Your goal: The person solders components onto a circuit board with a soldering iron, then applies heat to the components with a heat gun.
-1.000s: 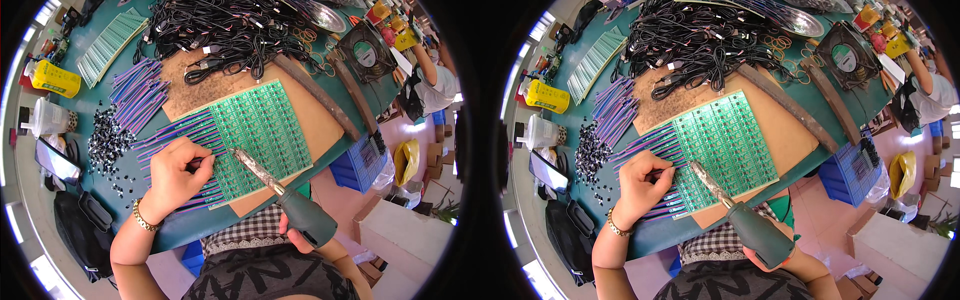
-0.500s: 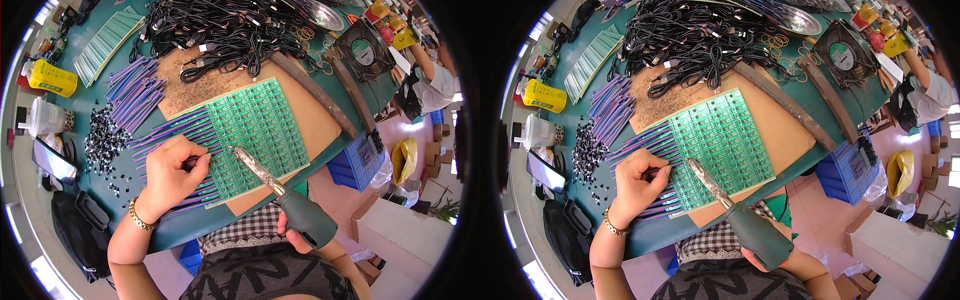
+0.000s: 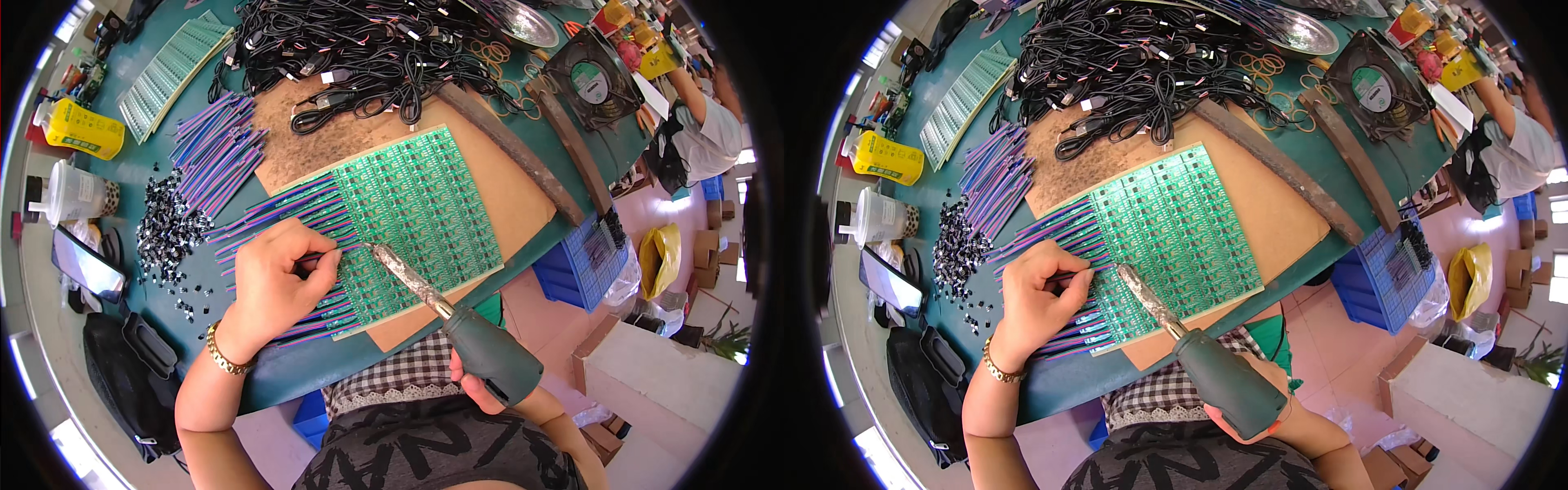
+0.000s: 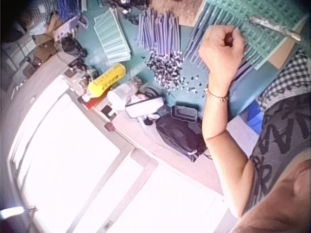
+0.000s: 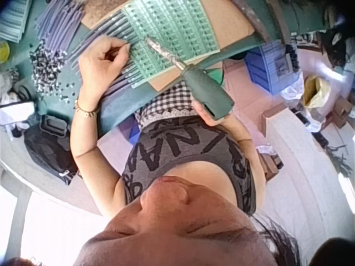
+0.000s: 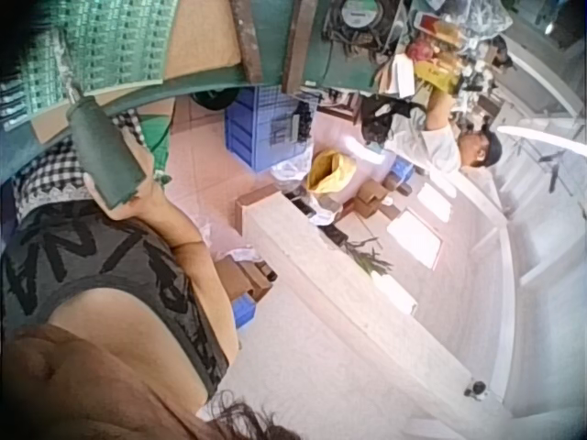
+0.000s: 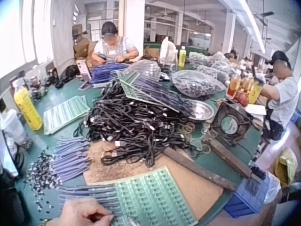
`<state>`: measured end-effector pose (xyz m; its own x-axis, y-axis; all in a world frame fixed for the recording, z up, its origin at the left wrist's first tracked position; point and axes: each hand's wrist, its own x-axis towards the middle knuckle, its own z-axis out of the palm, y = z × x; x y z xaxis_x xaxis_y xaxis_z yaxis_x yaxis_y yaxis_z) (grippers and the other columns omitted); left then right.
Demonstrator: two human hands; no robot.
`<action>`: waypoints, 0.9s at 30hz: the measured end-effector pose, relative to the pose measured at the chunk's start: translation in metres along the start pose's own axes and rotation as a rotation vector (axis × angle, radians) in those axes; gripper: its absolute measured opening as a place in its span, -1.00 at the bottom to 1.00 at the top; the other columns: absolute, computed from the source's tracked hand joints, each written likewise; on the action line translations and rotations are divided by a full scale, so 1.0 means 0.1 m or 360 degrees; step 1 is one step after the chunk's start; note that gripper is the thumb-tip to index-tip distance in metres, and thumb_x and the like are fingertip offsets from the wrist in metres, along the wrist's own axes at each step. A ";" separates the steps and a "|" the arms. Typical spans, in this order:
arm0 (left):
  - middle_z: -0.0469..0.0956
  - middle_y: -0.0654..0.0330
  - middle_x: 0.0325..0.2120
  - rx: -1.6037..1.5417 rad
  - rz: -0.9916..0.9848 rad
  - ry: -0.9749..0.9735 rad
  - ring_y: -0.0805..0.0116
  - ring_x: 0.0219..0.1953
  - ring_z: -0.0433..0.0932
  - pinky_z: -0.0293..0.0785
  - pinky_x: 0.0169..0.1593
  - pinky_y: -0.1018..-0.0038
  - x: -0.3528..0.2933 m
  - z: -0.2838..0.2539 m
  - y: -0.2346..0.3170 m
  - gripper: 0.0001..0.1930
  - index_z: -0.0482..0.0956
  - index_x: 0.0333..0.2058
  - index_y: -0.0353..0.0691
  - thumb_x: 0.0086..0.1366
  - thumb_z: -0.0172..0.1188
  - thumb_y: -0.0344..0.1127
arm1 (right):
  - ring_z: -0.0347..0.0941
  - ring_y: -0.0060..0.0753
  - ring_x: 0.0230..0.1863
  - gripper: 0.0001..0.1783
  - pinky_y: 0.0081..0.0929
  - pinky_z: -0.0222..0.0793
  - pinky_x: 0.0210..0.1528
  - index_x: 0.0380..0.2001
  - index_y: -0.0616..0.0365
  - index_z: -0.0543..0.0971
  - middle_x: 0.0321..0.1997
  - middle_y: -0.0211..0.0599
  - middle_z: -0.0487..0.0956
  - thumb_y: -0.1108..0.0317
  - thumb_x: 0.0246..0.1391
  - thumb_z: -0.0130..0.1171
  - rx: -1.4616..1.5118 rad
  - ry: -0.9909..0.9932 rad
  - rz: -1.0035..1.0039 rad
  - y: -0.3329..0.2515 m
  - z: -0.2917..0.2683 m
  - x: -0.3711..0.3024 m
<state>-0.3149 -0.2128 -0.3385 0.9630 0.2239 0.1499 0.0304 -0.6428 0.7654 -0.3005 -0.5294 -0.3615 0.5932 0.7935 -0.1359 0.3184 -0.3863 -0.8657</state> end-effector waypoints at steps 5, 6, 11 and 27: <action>0.49 0.22 -0.60 0.0018 0.0008 -0.0011 0.48 -0.64 0.47 0.39 -0.56 0.59 0.00 -0.01 -0.01 -0.91 0.56 -0.53 -0.27 0.01 0.32 -0.52 | 0.42 -0.52 -0.46 -0.64 -0.57 0.36 -0.40 -0.40 0.19 0.47 -0.48 -0.35 0.48 0.07 0.10 0.14 0.0333 0.0121 0.0029 -0.08 -0.04 0.04; 0.49 0.22 -0.60 0.0024 0.0013 -0.0014 0.48 -0.64 0.48 0.40 -0.56 0.59 0.00 -0.01 -0.01 -0.91 0.56 -0.52 -0.27 0.01 0.32 -0.52 | 0.42 -0.52 -0.46 -0.64 -0.57 0.36 -0.40 -0.40 0.19 0.47 -0.48 -0.35 0.48 0.07 0.10 0.14 0.0332 0.0120 0.0028 -0.08 -0.05 0.03; 0.50 0.22 -0.59 0.0026 0.0037 -0.0025 0.48 -0.62 0.50 0.43 -0.54 0.60 0.01 -0.02 0.01 -0.91 0.57 -0.52 -0.28 0.01 0.33 -0.53 | 0.55 -0.10 -0.37 -0.61 -0.39 0.49 -0.37 -0.29 0.15 0.59 -0.31 -0.18 0.58 0.37 -0.33 0.31 0.0318 0.0148 0.0034 0.00 0.02 -0.04; 0.48 0.27 -0.56 0.0013 0.0042 -0.0075 0.60 -0.58 0.43 0.34 -0.54 0.66 0.00 -0.03 -0.03 -0.91 0.58 -0.48 -0.32 0.03 0.32 -0.56 | 0.51 -0.17 -0.47 -0.67 -0.44 0.42 -0.51 -0.34 0.12 0.60 -0.37 -0.23 0.56 0.38 -0.33 0.32 0.0048 0.0071 -0.0089 -0.01 -0.02 0.02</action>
<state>-0.3154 -0.2092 -0.3388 0.9751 0.1720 0.1402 0.0066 -0.6541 0.7564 -0.2976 -0.5285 -0.3600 0.6077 0.7914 -0.0659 0.3298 -0.3270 -0.8856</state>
